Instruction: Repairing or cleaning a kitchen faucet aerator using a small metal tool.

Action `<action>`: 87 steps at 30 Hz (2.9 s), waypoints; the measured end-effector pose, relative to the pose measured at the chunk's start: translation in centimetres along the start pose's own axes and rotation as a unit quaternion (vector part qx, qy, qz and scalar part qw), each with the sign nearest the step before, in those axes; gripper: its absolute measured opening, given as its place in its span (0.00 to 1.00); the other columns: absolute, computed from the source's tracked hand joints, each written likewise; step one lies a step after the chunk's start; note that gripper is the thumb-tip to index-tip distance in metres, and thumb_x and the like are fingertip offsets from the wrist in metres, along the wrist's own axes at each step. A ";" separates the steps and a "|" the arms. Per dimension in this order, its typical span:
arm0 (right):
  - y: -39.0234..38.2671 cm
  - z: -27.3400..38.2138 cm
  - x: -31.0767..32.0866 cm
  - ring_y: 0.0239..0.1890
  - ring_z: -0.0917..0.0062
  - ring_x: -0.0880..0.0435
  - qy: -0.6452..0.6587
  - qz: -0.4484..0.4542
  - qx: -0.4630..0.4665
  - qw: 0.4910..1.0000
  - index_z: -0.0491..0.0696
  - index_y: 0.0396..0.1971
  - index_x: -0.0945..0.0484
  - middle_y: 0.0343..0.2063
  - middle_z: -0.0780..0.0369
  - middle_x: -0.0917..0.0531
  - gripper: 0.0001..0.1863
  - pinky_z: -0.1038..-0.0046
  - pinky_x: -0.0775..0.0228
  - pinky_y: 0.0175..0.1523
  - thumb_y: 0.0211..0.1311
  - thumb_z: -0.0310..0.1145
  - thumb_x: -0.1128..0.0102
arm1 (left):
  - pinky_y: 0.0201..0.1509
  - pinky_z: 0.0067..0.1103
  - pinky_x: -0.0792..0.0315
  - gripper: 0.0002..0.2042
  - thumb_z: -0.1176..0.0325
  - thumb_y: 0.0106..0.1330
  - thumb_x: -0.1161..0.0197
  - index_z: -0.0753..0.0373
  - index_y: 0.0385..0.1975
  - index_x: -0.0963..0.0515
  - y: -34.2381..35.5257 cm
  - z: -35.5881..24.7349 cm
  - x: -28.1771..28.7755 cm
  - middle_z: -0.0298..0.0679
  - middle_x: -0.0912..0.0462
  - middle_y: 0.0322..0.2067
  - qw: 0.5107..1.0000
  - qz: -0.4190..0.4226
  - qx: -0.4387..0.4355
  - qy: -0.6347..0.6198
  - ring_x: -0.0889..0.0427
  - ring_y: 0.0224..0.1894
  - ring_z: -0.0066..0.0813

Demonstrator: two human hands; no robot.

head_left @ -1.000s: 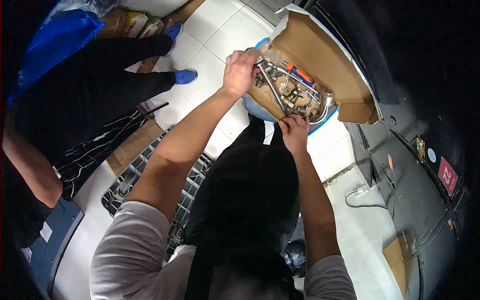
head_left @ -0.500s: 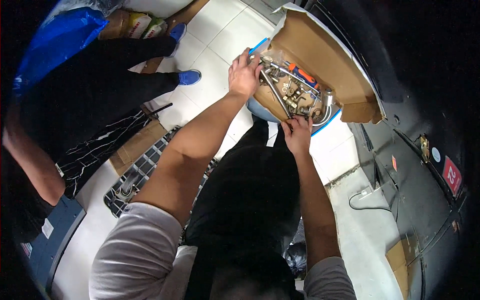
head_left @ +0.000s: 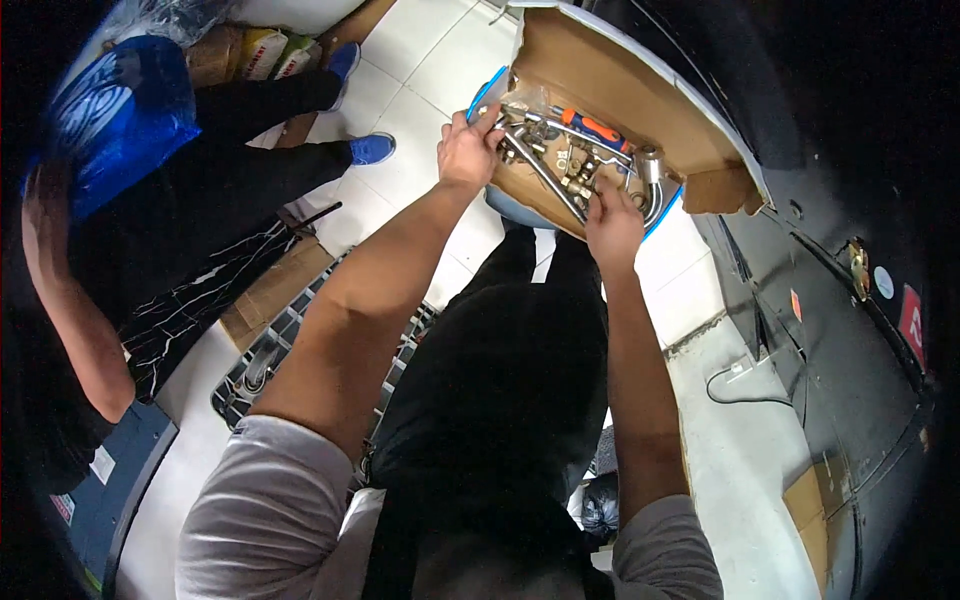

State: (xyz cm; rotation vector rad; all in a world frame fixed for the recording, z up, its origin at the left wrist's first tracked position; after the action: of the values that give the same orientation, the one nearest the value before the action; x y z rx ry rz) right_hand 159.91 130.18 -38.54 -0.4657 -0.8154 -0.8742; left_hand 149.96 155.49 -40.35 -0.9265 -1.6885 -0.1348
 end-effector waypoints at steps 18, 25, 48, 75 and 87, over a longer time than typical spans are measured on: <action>-3.6 -3.1 -0.7 0.45 0.57 0.22 -0.107 0.095 0.052 0.988 0.47 0.41 0.15 0.38 0.56 0.23 0.15 0.56 0.32 0.61 0.50 0.26 0.36 | 0.55 0.36 0.29 0.10 0.68 0.62 0.40 0.53 0.42 0.18 -2.2 -9.6 -5.3 0.36 0.16 0.40 0.936 0.059 -0.327 0.113 0.18 0.48 0.36; -3.3 -3.5 -0.9 0.46 0.58 0.18 -0.121 0.100 0.025 0.987 0.47 0.39 0.15 0.37 0.55 0.18 0.13 0.57 0.31 0.61 0.52 0.26 0.37 | 0.50 0.36 0.31 0.08 0.68 0.57 0.33 0.53 0.37 0.19 -2.3 -8.3 -4.3 0.35 0.18 0.39 0.950 -0.068 -0.289 0.095 0.20 0.45 0.37; 3.9 -4.5 -0.9 0.43 0.50 0.12 -0.177 0.235 -0.217 0.931 0.51 0.51 0.24 0.38 0.47 0.12 0.19 0.53 0.20 0.50 0.60 0.35 0.36 | 0.66 0.40 0.37 0.15 0.70 0.54 0.34 0.52 0.43 0.15 -5.9 -7.3 -4.1 0.32 0.20 0.45 0.954 -0.036 -0.298 0.001 0.27 0.57 0.40; -2.5 -2.9 -0.9 0.47 0.60 0.20 -0.047 0.060 0.030 0.997 0.56 0.49 0.15 0.49 0.57 0.22 0.18 0.60 0.26 0.53 0.56 0.31 0.32 | 0.76 0.49 0.49 0.17 0.58 0.58 0.29 0.53 0.47 0.15 -5.2 -6.9 -3.4 0.38 0.22 0.48 0.932 0.042 -0.360 0.016 0.27 0.58 0.42; 1.2 -3.5 -2.1 0.45 0.53 0.14 -0.106 0.185 -0.101 0.972 0.66 0.67 0.27 0.54 0.50 0.23 0.27 0.56 0.18 0.45 0.68 0.39 0.39 | 0.76 0.51 0.52 0.26 0.61 0.51 0.22 0.53 0.53 0.17 -3.9 -7.2 -4.9 0.38 0.22 0.48 0.960 0.073 -0.270 -0.026 0.33 0.62 0.45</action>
State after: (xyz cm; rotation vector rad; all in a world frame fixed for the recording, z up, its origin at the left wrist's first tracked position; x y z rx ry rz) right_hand 161.55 129.59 -42.43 -0.8720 -0.8019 -0.5660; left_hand 153.29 146.56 -40.71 -1.4672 -1.6510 -0.4942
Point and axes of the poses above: each hand's wrist, its own y-axis towards the middle knuckle, its own x-axis out of the back of the hand, z = x × y, the point moved 5 cm from there along y, towards the middle knuckle
